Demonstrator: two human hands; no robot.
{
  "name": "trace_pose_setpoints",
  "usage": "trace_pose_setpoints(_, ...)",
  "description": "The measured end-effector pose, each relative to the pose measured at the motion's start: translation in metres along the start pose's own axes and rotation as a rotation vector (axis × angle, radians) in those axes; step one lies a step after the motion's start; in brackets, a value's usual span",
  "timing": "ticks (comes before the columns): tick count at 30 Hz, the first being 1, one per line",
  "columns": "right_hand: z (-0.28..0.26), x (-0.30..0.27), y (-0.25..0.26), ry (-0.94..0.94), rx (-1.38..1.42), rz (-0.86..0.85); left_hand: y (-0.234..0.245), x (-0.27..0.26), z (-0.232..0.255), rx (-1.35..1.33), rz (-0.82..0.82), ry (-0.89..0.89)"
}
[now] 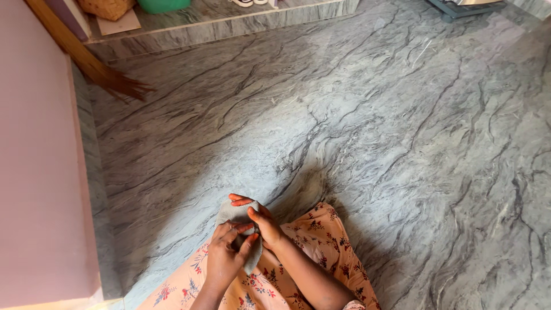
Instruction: The person wipes a yellow painted wooden threshold and a carved wooden door using a cloth. They sit on the floor and clean the threshold, then move to wipe the door surface and its carved details.
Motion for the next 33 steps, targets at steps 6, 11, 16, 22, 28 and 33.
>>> trace_pose_setpoints(6, 0.018, 0.005, 0.002, -0.181, -0.106, 0.209, 0.017, -0.005, -0.01, -0.062, 0.064, 0.062)
trace_pose_setpoints(11, 0.027, 0.01, 0.002, -0.24, -0.16, 0.126, 0.028, -0.01, -0.014, -0.116, 0.073, 0.006)
trace_pose_setpoints(16, 0.013, 0.008, -0.017, -0.121, -0.133, 0.147, 0.036, -0.024, -0.022, -0.161, -0.058, 0.098)
trace_pose_setpoints(22, -0.018, -0.001, -0.05, 0.005, -0.234, -0.037, 0.069, -0.022, -0.022, -0.226, 0.042, -0.011)
trace_pose_setpoints(28, -0.024, -0.019, -0.077, -0.132, -0.142, -0.322, 0.109, -0.006, -0.037, -0.219, 0.165, -0.033)
trace_pose_setpoints(33, -0.035, -0.03, -0.1, -0.17, -0.056, -0.423, 0.098, -0.037, -0.085, -0.246, -0.112, 0.283)
Point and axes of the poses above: each hand's wrist, its own x-axis towards the middle knuckle, its own y-axis out of the back of the hand, z = x × y, the point moved 2 cm from there along x, towards the middle knuckle, and after that the axes turned 13 degrees about z, right-handed, at the moved point
